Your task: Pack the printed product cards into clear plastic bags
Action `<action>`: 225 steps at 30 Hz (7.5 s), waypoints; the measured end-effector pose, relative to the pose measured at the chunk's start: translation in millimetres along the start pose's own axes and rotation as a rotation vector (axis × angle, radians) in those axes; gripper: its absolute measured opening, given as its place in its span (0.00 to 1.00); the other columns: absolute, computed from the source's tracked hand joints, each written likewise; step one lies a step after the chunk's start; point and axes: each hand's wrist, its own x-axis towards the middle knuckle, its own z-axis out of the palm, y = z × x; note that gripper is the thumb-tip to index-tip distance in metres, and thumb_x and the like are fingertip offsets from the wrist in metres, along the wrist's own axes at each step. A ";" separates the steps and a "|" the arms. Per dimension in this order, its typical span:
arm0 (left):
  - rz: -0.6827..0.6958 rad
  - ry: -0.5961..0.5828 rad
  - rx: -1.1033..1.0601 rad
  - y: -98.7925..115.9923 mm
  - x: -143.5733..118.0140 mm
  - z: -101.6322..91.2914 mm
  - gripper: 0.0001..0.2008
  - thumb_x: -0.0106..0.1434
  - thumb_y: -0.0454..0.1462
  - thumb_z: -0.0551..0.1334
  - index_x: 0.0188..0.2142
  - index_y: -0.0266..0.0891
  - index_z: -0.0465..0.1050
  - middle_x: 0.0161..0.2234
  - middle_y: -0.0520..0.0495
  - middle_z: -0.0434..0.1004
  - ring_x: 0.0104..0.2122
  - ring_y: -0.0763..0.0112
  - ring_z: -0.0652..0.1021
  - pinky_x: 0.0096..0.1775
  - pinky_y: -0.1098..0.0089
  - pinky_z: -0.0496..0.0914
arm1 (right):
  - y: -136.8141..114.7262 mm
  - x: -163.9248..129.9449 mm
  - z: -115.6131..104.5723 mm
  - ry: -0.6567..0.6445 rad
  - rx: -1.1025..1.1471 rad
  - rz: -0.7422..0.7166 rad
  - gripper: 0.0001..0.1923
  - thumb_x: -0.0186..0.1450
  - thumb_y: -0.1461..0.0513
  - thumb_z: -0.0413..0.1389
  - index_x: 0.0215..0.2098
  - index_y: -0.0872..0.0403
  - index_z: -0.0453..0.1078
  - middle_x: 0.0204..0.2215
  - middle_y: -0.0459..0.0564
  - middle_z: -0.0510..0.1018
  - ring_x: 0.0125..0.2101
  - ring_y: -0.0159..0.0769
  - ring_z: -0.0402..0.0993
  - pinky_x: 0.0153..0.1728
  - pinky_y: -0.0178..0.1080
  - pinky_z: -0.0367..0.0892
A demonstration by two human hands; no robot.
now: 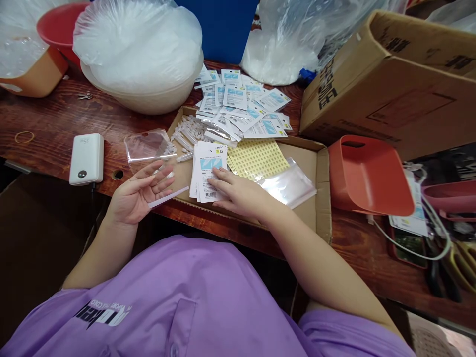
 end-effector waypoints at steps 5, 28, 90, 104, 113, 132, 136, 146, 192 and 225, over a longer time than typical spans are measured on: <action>-0.020 -0.012 0.001 -0.4 1.6 4.5 0.17 0.60 0.33 0.58 0.49 0.40 0.71 0.47 0.42 0.78 0.44 0.63 0.79 0.48 0.59 0.72 | -4.9 -9.1 -1.1 0.125 -0.058 0.027 0.22 0.68 0.65 0.46 0.59 0.59 0.60 0.55 0.62 0.70 0.54 0.43 0.70 0.49 0.45 0.72; -0.066 -0.070 -0.108 3.4 -1.4 24.8 0.17 0.68 0.39 0.49 0.49 0.37 0.71 0.47 0.43 0.78 0.48 0.64 0.77 0.45 0.64 0.74 | -60.5 -44.0 7.2 0.629 -0.029 -0.198 0.14 0.64 0.68 0.52 0.46 0.51 0.72 0.41 0.52 0.81 0.47 0.38 0.75 0.51 0.44 0.69; 0.293 -0.418 0.871 23.7 105.1 79.1 0.32 0.55 0.28 0.57 0.60 0.35 0.57 0.61 0.36 0.62 0.61 0.54 0.63 0.57 0.56 0.62 | 63.3 79.2 -47.9 0.395 -0.280 0.281 0.22 0.70 0.62 0.42 0.60 0.56 0.60 0.58 0.58 0.67 0.57 0.49 0.64 0.53 0.56 0.63; 0.529 -0.238 1.906 -16.1 66.9 34.9 0.25 0.66 0.34 0.46 0.61 0.25 0.57 0.62 0.31 0.59 0.62 0.59 0.61 0.61 0.59 0.56 | -15.6 6.0 -4.9 -0.061 -0.126 0.067 0.34 0.62 0.61 0.57 0.62 0.67 0.54 0.61 0.74 0.57 0.61 0.55 0.57 0.54 0.53 0.63; 0.541 -0.169 2.043 -25.9 66.3 35.2 0.27 0.62 0.28 0.46 0.62 0.23 0.54 0.62 0.29 0.58 0.62 0.57 0.62 0.59 0.57 0.58 | -19.7 2.1 -4.0 -0.009 -0.113 0.045 0.27 0.64 0.59 0.56 0.58 0.65 0.61 0.57 0.68 0.65 0.56 0.49 0.66 0.53 0.47 0.67; 0.524 -0.075 2.270 -25.6 67.5 52.9 0.27 0.63 0.30 0.45 0.62 0.25 0.54 0.60 0.31 0.63 0.56 0.54 0.68 0.56 0.55 0.62 | -8.3 -19.3 -3.9 0.006 -0.045 0.109 0.32 0.65 0.56 0.53 0.62 0.64 0.55 0.61 0.70 0.59 0.60 0.53 0.60 0.55 0.52 0.62; 0.501 -0.080 2.286 -25.6 65.6 55.2 0.28 0.63 0.29 0.45 0.63 0.24 0.53 0.58 0.30 0.65 0.56 0.55 0.69 0.55 0.56 0.62 | -9.3 -9.3 -4.0 -0.010 -0.064 0.076 0.34 0.62 0.60 0.55 0.63 0.64 0.53 0.62 0.72 0.55 0.62 0.57 0.53 0.58 0.58 0.56; 0.453 -0.083 2.249 -16.8 58.2 63.8 0.27 0.63 0.30 0.45 0.62 0.29 0.56 0.62 0.32 0.58 0.60 0.49 0.63 0.58 0.50 0.58 | -16.0 -75.4 -7.7 0.420 0.004 0.102 0.24 0.67 0.69 0.47 0.61 0.55 0.59 0.53 0.59 0.72 0.54 0.41 0.70 0.50 0.45 0.71; -0.396 -0.334 0.691 -91.4 86.4 208.3 0.08 0.62 0.31 0.52 0.30 0.33 0.69 0.26 0.45 0.76 0.25 0.71 0.77 0.33 0.68 0.73 | -48.5 -160.1 52.0 0.913 -0.276 0.330 0.19 0.63 0.73 0.51 0.49 0.51 0.70 0.46 0.55 0.78 0.54 0.40 0.69 0.54 0.46 0.67; -0.317 -0.508 0.485 -28.7 41.1 124.3 0.11 0.58 0.41 0.64 0.36 0.34 0.75 0.30 0.45 0.78 0.28 0.72 0.76 0.32 0.71 0.69 | -42.9 -99.7 -1.1 0.819 -0.136 0.090 0.21 0.66 0.69 0.50 0.56 0.47 0.66 0.49 0.50 0.77 0.52 0.38 0.71 0.53 0.43 0.70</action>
